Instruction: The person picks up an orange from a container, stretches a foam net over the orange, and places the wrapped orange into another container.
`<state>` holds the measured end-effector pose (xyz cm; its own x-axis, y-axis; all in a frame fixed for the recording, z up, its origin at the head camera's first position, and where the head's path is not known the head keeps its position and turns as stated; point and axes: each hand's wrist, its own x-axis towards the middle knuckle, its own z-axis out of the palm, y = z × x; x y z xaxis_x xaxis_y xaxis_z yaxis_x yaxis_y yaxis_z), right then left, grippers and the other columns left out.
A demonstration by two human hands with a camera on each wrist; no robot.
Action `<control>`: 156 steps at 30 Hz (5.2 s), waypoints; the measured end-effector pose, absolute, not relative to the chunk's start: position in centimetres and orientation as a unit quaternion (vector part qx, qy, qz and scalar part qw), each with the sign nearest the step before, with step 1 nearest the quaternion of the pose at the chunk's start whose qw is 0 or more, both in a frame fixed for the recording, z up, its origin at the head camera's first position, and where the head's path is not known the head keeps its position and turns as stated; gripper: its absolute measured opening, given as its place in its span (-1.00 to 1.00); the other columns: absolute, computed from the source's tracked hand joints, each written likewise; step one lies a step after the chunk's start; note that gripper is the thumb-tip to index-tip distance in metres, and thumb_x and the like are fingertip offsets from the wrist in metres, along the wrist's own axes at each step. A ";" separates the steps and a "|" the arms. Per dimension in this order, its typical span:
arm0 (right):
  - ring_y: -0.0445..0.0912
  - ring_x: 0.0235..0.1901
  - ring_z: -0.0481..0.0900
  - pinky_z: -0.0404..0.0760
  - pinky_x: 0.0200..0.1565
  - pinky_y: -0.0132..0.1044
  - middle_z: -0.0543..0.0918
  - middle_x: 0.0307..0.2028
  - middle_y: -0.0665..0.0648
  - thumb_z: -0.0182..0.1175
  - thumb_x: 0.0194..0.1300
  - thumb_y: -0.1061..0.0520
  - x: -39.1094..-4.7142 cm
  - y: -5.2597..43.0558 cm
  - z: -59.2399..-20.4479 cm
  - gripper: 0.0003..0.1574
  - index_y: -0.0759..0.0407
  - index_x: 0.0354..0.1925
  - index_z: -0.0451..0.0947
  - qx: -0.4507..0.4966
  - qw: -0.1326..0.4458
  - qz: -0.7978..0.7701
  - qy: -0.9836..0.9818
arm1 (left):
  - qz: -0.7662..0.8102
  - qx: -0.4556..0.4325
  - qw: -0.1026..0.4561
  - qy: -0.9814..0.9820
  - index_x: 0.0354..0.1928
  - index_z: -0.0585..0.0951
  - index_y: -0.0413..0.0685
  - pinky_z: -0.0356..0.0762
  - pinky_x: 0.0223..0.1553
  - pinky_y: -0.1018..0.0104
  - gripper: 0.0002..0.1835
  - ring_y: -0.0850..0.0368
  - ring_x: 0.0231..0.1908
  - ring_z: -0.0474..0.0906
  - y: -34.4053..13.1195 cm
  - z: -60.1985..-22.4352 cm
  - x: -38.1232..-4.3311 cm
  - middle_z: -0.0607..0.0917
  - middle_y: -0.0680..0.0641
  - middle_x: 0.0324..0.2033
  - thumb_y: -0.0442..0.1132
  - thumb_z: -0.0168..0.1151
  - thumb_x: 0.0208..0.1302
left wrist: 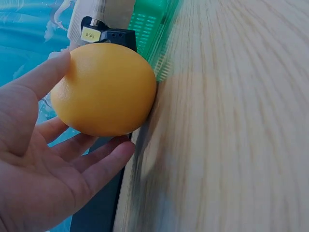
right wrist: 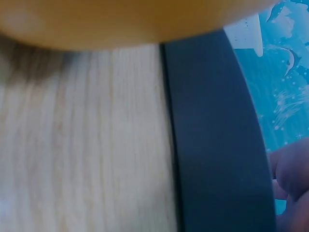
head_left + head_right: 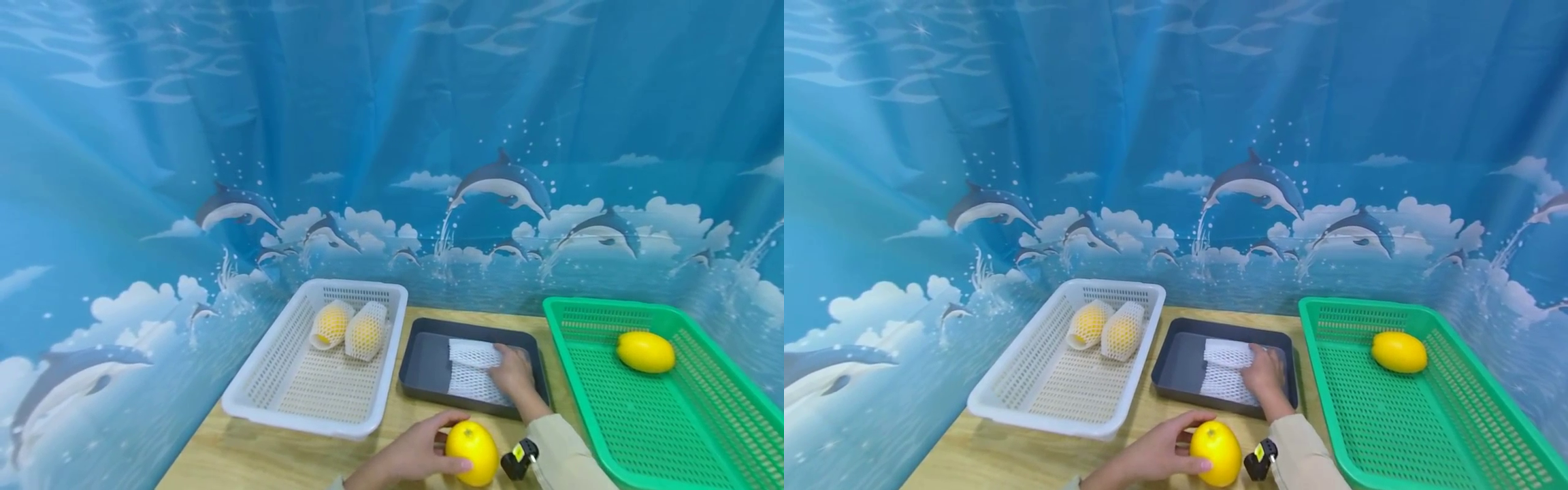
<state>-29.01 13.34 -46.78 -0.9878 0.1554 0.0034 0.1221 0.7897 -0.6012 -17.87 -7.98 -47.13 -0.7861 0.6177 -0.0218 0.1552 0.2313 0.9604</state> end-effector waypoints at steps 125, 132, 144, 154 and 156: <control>-0.16 -0.05 0.61 0.59 0.07 -0.25 0.65 -0.06 -0.04 -0.19 0.58 0.03 -19.9 13.4 -43.1 -0.73 -0.14 0.04 0.45 0.105 -0.188 0.819 -0.532 | 0.846 0.049 0.214 0.485 0.21 0.33 -0.23 0.64 -0.29 0.51 -0.61 0.21 -0.29 0.65 -6.0 -44.2 -20.8 0.69 -0.12 -0.16 -0.41 0.10 0.39; -0.17 -0.15 0.65 0.64 -0.05 -0.29 0.66 -0.12 -0.02 0.01 0.50 0.11 -19.9 13.4 -42.7 -0.79 -0.11 0.04 0.45 0.063 -0.171 0.817 -0.547 | 0.844 0.054 0.215 0.489 0.35 0.26 -0.28 0.65 -0.27 0.50 -0.46 0.22 -0.30 0.66 -6.1 -44.5 -20.6 0.69 -0.18 -0.07 -0.47 0.08 0.36; -0.14 -0.25 0.60 0.66 -0.17 -0.34 0.62 -0.18 0.06 0.10 0.36 0.33 -19.2 13.4 -42.6 -0.76 0.07 -0.07 0.51 0.006 -0.097 0.814 -0.573 | 0.846 0.042 0.185 0.497 0.22 0.39 -0.26 0.63 -0.33 0.49 -0.57 0.24 -0.37 0.61 -6.3 -45.1 -20.0 0.70 -0.06 -0.24 -0.49 0.10 0.32; -0.22 -0.34 0.57 0.64 -0.26 -0.42 0.63 -0.32 -0.04 0.12 0.33 0.33 -18.1 14.6 -43.4 -0.77 0.00 -0.20 0.55 0.036 -0.098 0.802 -0.589 | 0.849 0.049 0.189 0.491 -0.03 0.45 -0.16 0.59 -0.38 0.51 -0.78 0.25 -0.45 0.53 -7.1 -45.1 -18.7 0.62 -0.02 -0.35 -0.49 0.11 0.32; -0.22 -0.34 0.57 0.63 -0.26 -0.42 0.63 -0.32 -0.03 0.14 0.32 0.32 -17.9 14.7 -43.4 -0.79 0.02 -0.18 0.54 0.029 -0.101 0.796 -0.597 | 0.849 0.051 0.193 0.490 -0.03 0.44 -0.17 0.59 -0.38 0.52 -0.78 0.25 -0.45 0.52 -7.4 -45.2 -18.5 0.61 -0.03 -0.35 -0.49 0.10 0.33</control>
<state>-17.86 14.67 -43.44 -0.9782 -0.1941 -0.0744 0.1259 -0.2680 -0.9552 -18.52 -7.38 -45.18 -0.9203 0.3779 -0.1015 -0.2771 -0.4462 0.8509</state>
